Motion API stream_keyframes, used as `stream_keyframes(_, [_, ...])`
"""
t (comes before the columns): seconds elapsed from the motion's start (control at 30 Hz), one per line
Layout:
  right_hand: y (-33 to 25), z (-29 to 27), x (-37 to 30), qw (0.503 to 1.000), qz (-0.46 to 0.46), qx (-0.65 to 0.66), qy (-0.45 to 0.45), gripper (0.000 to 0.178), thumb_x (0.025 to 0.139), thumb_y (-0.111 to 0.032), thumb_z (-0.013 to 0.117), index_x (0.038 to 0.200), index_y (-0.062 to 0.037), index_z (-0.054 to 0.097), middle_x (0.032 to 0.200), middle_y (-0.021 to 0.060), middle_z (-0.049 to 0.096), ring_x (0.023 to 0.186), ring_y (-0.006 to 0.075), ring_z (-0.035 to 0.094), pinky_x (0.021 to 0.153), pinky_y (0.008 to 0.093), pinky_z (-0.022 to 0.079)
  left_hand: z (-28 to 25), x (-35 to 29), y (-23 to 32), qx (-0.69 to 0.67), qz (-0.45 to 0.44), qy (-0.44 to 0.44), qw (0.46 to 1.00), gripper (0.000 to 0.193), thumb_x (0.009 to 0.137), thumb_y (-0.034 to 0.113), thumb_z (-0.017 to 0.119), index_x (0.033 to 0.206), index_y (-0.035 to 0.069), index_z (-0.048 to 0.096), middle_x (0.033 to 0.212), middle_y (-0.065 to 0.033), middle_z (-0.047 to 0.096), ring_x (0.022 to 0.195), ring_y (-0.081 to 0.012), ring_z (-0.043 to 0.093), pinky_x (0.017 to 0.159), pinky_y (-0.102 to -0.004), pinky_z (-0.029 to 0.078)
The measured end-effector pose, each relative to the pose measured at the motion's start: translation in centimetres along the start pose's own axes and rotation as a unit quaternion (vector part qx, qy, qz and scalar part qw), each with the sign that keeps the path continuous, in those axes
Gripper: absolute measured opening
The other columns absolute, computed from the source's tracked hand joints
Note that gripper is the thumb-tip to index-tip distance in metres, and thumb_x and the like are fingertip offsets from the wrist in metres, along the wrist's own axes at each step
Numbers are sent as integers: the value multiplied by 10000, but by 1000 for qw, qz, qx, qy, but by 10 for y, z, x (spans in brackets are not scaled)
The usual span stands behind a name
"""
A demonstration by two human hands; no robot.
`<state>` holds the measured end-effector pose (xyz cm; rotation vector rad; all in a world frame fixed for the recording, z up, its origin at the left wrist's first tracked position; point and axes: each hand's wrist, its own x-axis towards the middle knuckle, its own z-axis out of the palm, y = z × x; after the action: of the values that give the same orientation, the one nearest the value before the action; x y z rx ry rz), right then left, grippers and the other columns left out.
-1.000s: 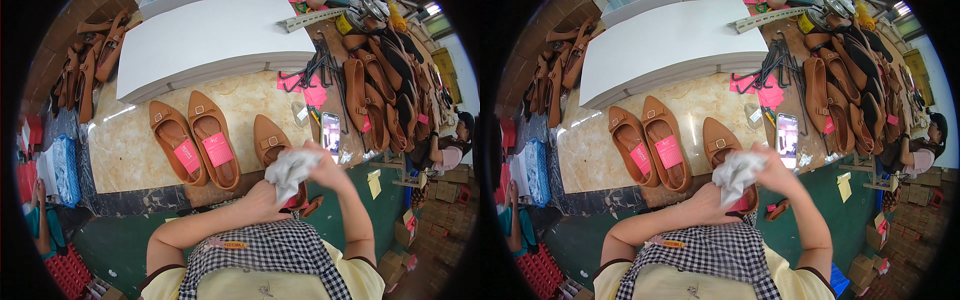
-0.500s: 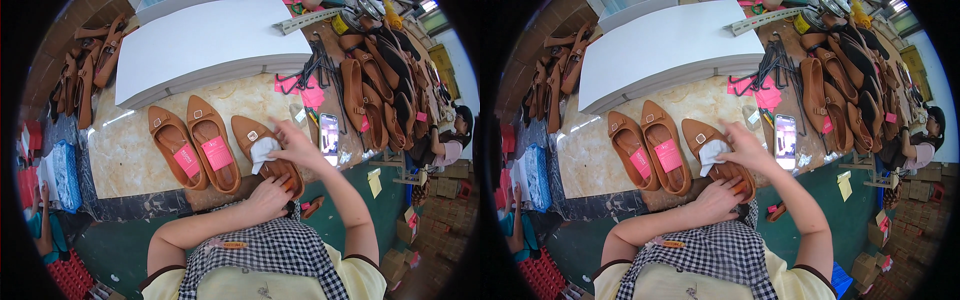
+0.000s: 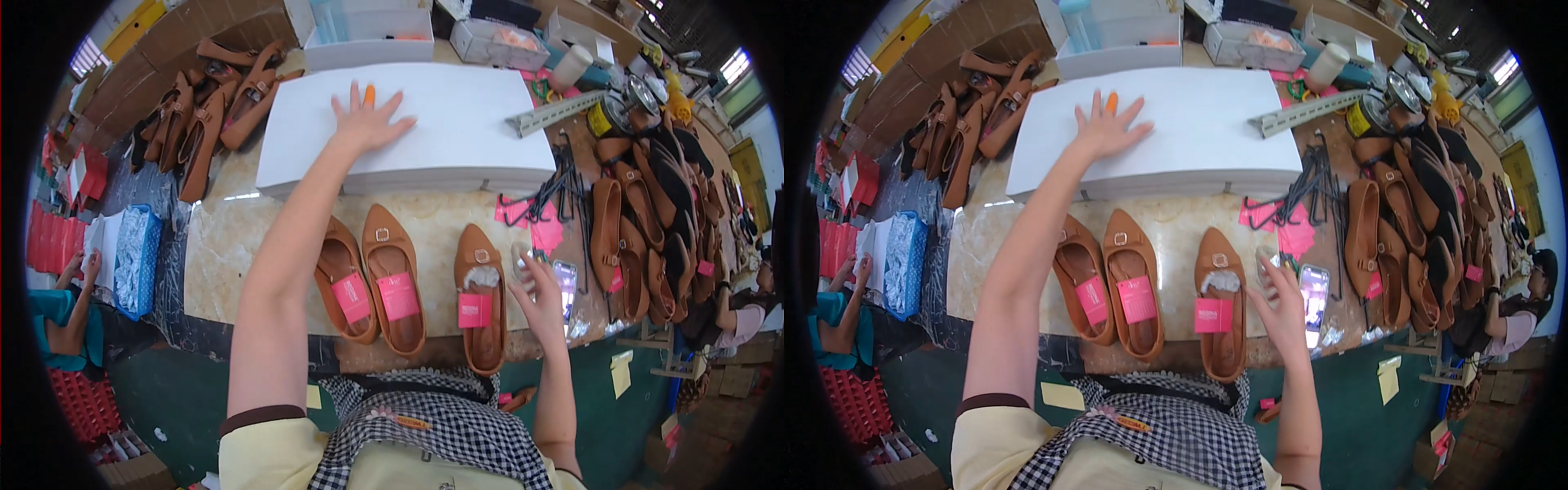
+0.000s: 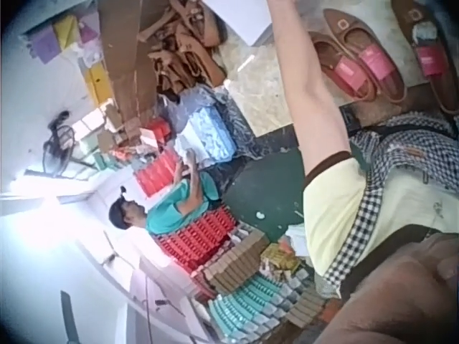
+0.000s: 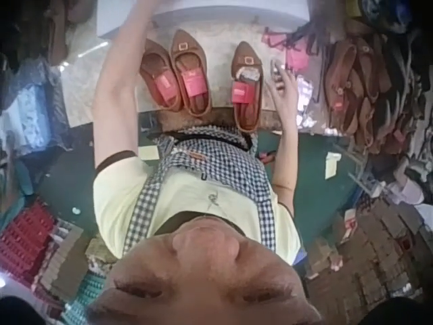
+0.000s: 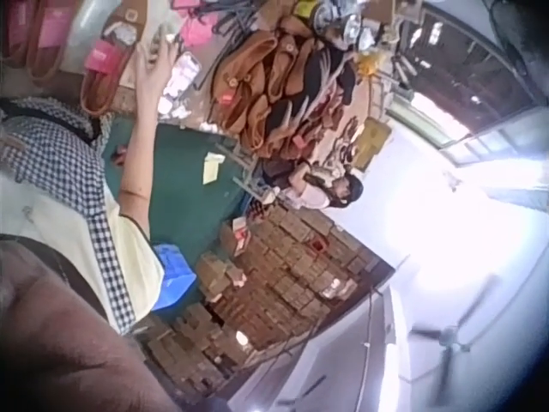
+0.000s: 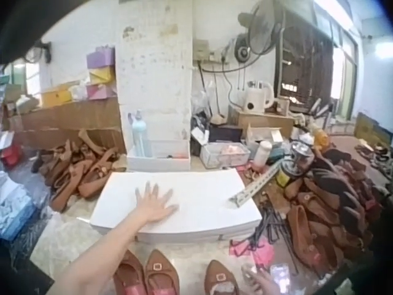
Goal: Clean and inspect finished shoes, adding paper stuffing and tags in a manufacturing setting.
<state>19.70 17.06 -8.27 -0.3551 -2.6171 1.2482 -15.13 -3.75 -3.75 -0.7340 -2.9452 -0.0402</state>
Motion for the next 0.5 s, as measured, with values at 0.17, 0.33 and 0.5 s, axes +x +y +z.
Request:
stream_keyframes(0.17, [-17,10,-3,992,52,81,82,623,839,-4,656,1428,-64,460,1145,67,529,922,155,552,747,271,478,26,-15,2,-149,29,105,983,522,904,419,562,1374,197,519,1310,-238,497,1267,-400,428,1019,-590,338])
stream_keyframes(0.33, [-40,33,5,757,134,639,34,593,984,-308,521,1508,-109,328,1462,125,418,1228,243,530,1001,372,474,-52,-158,85,-333,341,-34,878,230,887,218,569,918,1,636,965,-156,626,1014,-328,593,879,-431,502])
stream_keyframes(0.5, [-68,47,5,772,360,506,-139,514,955,-298,588,1387,-46,473,1348,99,555,1219,223,554,1022,388,467,-38,-240,79,-606,290,139,728,186,879,204,591,919,46,680,1136,-141,645,984,-249,614,926,-539,407])
